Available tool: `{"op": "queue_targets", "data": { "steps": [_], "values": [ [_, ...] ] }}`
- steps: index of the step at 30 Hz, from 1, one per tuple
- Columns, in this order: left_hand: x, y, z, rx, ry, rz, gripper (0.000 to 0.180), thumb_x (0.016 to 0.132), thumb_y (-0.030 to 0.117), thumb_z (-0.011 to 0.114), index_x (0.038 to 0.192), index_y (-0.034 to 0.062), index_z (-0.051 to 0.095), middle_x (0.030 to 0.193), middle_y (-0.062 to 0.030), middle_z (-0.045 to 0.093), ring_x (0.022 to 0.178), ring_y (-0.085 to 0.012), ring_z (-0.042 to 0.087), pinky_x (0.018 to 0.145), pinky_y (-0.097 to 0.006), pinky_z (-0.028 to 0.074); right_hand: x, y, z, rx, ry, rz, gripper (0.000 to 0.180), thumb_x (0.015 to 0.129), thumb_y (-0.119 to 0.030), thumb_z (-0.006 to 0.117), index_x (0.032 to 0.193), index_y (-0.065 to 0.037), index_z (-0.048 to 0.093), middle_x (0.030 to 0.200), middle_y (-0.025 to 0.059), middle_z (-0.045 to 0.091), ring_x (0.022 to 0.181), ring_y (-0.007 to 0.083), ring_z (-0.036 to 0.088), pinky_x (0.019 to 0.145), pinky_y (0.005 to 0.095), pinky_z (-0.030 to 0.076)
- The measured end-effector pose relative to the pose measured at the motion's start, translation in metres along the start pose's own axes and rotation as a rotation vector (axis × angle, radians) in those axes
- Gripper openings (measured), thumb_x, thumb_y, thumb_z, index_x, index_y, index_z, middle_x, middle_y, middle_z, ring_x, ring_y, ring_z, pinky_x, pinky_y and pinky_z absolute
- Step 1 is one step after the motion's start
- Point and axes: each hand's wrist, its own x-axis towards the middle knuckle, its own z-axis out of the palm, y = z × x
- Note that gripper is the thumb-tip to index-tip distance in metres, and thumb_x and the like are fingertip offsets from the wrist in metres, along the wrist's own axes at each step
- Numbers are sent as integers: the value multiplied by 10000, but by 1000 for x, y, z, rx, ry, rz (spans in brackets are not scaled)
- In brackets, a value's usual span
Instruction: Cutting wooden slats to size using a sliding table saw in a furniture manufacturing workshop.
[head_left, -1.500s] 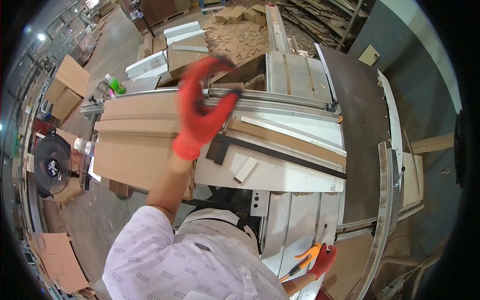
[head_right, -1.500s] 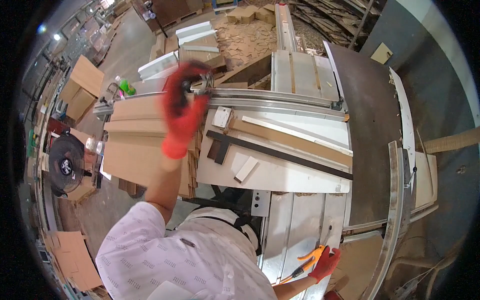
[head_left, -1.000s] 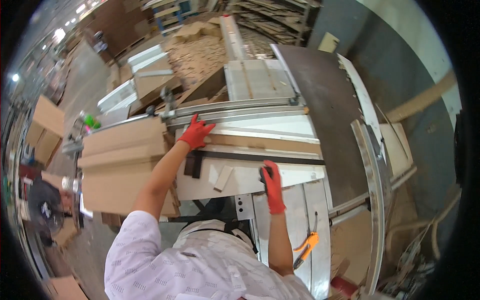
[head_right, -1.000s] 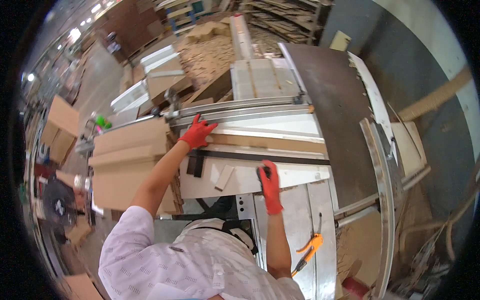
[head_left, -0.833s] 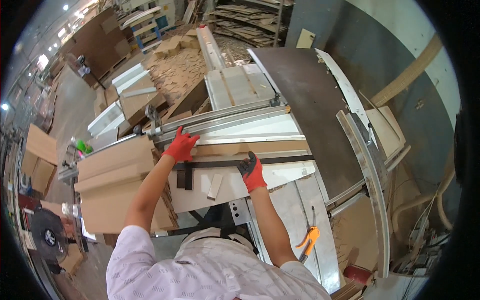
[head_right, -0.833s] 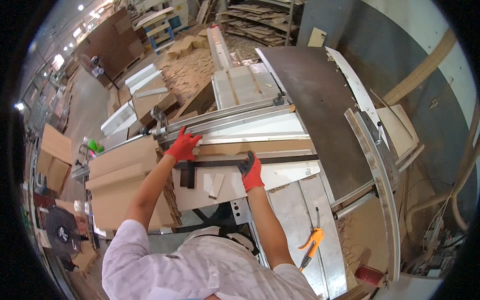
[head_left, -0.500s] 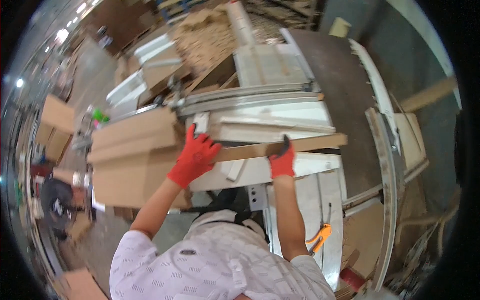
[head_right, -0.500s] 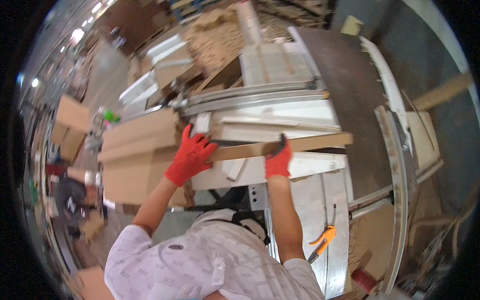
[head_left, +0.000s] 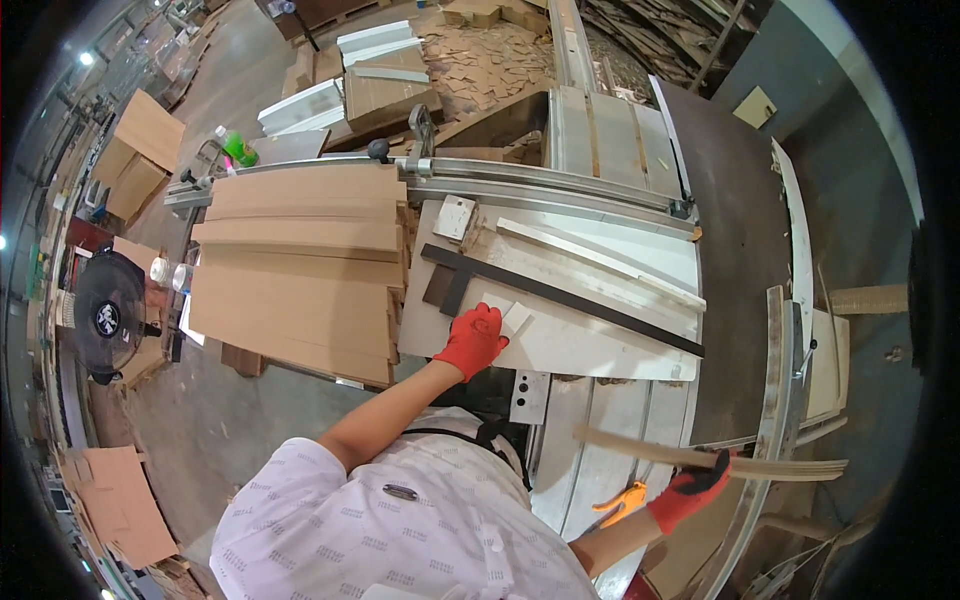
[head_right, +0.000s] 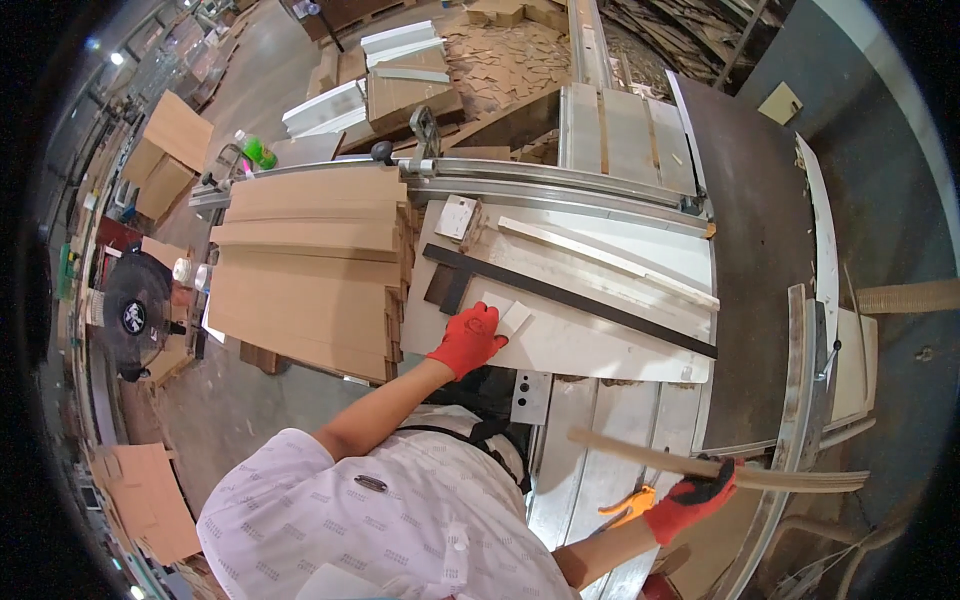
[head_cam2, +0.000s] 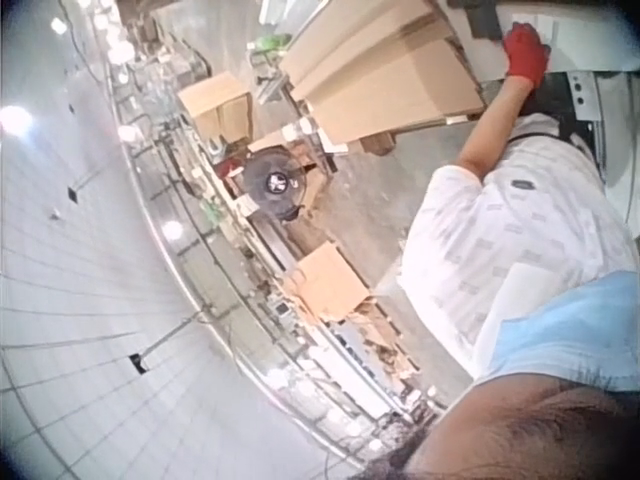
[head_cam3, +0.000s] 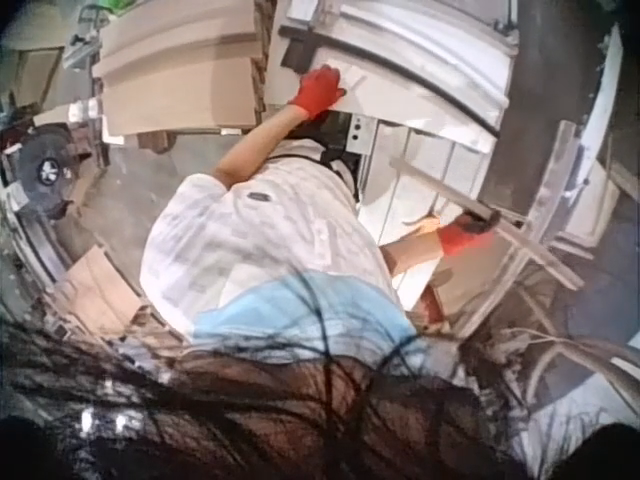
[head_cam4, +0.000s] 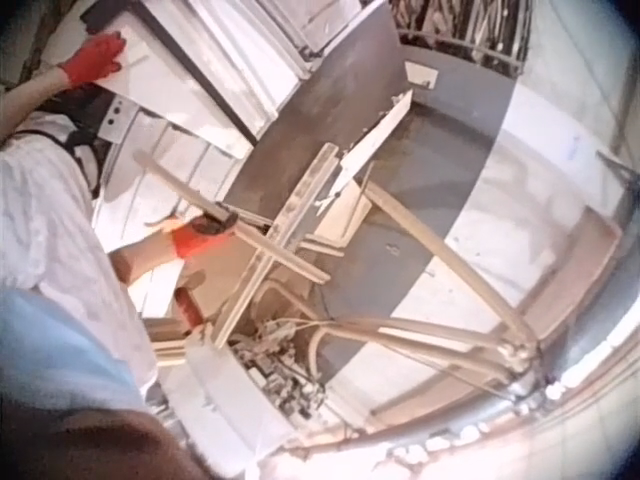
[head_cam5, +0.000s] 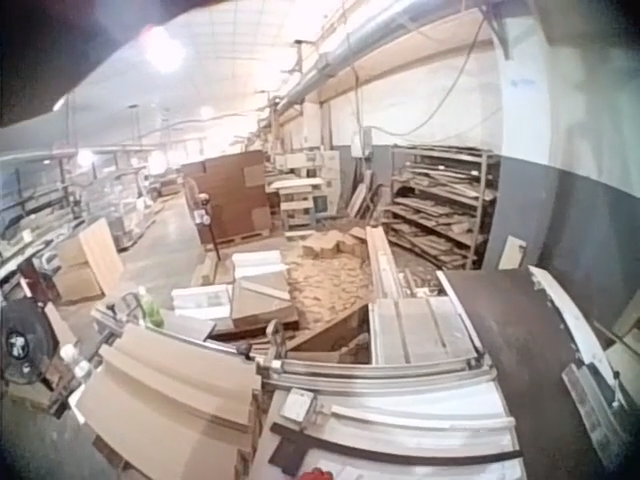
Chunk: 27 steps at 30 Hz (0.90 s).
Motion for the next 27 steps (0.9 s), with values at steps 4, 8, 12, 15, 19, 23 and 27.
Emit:
{"op": "queue_targets", "data": {
  "steps": [4, 8, 12, 15, 19, 23, 27],
  "values": [
    [3, 3, -12, -305, -73, 14, 350, 790, 287, 768, 932, 44, 559, 874, -131, 658, 883, -286, 667, 750, -414, 520, -15, -21, -20, -111, 23, 26, 450, 981, -172, 567, 1403, -25, 513, 1344, 113, 525, 1158, 189, 528, 955, 308, 436],
    [12, 7, -29, -788, -212, -93, 317, 770, 160, 794, 883, 29, 529, 738, -107, 641, 664, -212, 691, 608, -343, 517, -33, -26, -18, -221, -111, 93, 479, 956, -112, 596, 1409, -2, 487, 1307, 73, 550, 1096, 163, 522, 956, 297, 422],
    [52, -8, -47, -895, 89, -100, 296, 769, 163, 788, 907, 39, 558, 752, -101, 678, 671, -233, 682, 633, -357, 517, -43, -13, 5, -361, -242, 228, 591, 926, -96, 640, 1462, 12, 417, 1312, 104, 550, 1074, 151, 531, 933, 295, 434],
    [94, -24, -62, -592, 344, -59, 299, 768, 143, 788, 926, 34, 559, 787, -107, 690, 717, -247, 692, 644, -363, 526, -47, -4, 36, -671, -481, 114, 605, 869, -41, 621, 1431, 10, 403, 1208, 117, 567, 1044, 186, 558, 899, 317, 459],
    [122, -40, -72, -916, 295, -248, 736, 774, 147, 798, 1398, 68, 417, 880, -119, 705, 809, -234, 696, 708, -372, 557, -50, -1, 76, -839, -687, 72, 475, 794, -54, 611, 1261, -32, 529, 946, 116, 629, 807, 214, 599, 737, 338, 500],
    [124, -45, -71, -994, 422, -45, 1038, 776, 143, 796, 1593, 133, 155, 1076, -121, 657, 900, -199, 656, 817, -342, 542, -61, 5, 96, -860, -765, -31, 432, 771, -39, 590, 1202, -36, 572, 965, 146, 652, 887, 295, 635, 812, 375, 503],
    [124, -50, -71, -1172, 423, -22, 780, 797, 116, 766, 1456, 98, 348, 1088, -87, 588, 880, -151, 598, 840, -306, 513, -69, 14, 99, -923, -784, -15, 427, 767, -48, 588, 1194, -40, 580, 987, 153, 661, 915, 333, 629, 844, 382, 500]
  ]
}}
